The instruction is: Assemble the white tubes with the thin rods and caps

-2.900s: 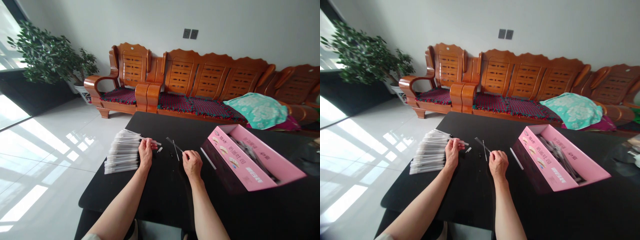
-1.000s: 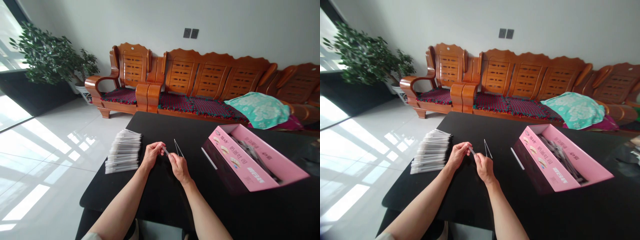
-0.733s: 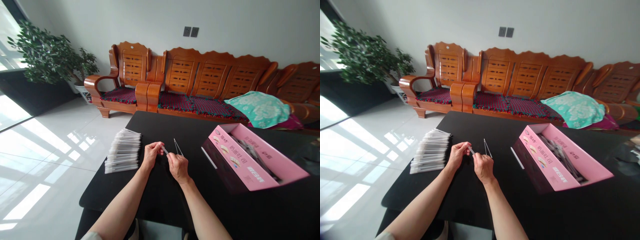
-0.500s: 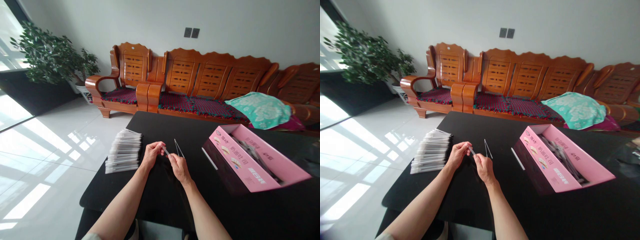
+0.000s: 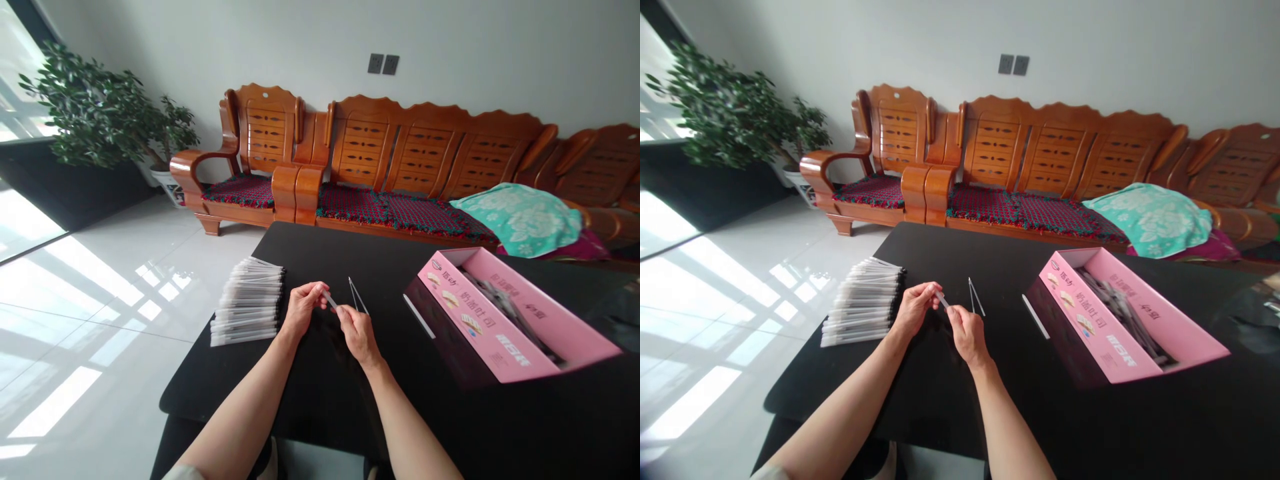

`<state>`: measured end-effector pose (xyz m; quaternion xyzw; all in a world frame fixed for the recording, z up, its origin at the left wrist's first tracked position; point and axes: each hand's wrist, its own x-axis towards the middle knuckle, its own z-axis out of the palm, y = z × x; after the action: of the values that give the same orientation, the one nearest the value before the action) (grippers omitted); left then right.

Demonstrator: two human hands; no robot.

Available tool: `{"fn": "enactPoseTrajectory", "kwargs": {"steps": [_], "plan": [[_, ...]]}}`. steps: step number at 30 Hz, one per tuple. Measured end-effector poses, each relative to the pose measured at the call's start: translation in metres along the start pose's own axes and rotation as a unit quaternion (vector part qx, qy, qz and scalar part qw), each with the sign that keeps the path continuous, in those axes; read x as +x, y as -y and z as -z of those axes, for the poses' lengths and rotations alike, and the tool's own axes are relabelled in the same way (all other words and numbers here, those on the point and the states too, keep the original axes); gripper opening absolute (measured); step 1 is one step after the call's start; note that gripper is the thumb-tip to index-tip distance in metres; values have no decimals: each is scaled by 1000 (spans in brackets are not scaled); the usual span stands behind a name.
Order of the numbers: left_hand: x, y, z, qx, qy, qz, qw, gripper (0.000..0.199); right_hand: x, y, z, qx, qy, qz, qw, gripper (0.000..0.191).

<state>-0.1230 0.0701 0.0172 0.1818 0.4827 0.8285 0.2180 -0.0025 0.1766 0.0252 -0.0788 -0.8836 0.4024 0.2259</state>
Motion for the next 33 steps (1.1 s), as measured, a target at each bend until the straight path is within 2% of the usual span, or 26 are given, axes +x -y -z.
{"fn": "enactPoseTrajectory", "kwargs": {"steps": [3, 6, 8, 10, 13, 17, 19, 21, 24, 27, 30, 33], "plan": [[0, 0, -1, 5, -3, 1, 1000, 31, -1, -1, 1, 24, 18, -7, 1000, 45], [-2, 3, -4, 14, -38, 5, 999, 32, 0, 0, -3, -93, -35, 37, 994, 41], [-3, 4, -5, 19, -60, 4, 998, 33, 1, 0, -6, -183, -67, 76, 978, 39], [-3, 4, -5, 18, -73, -1, 997, 34, 1, 1, -8, -224, -79, 97, 967, 39], [-2, 0, -3, 5, -46, -1, 999, 33, 1, 1, -6, -158, -68, 66, 983, 37], [-2, -2, -2, -3, -1, 0, 1000, 33, -1, -1, -1, -8, -6, 8, 1000, 42], [-2, 0, -3, 4, -11, -1, 1000, 33, -1, -1, -1, -12, -4, 12, 1000, 43], [-3, 3, -4, 12, -38, 1, 999, 33, 0, -1, -3, -86, -38, 43, 995, 40], [-1, 5, -1, 13, -86, -3, 996, 35, 0, -1, -7, -232, -97, 115, 961, 36], [3, 2, 3, -7, -141, -29, 990, 35, -3, -3, -8, -297, -121, 157, 934, 33], [3, -1, 3, 15, -131, -53, 990, 36, -3, -10, -3, -281, -164, 140, 935, 29], [-1, 0, -2, 97, -90, -75, 988, 38, 0, -24, 9, -273, -217, 77, 934, 29]]}}
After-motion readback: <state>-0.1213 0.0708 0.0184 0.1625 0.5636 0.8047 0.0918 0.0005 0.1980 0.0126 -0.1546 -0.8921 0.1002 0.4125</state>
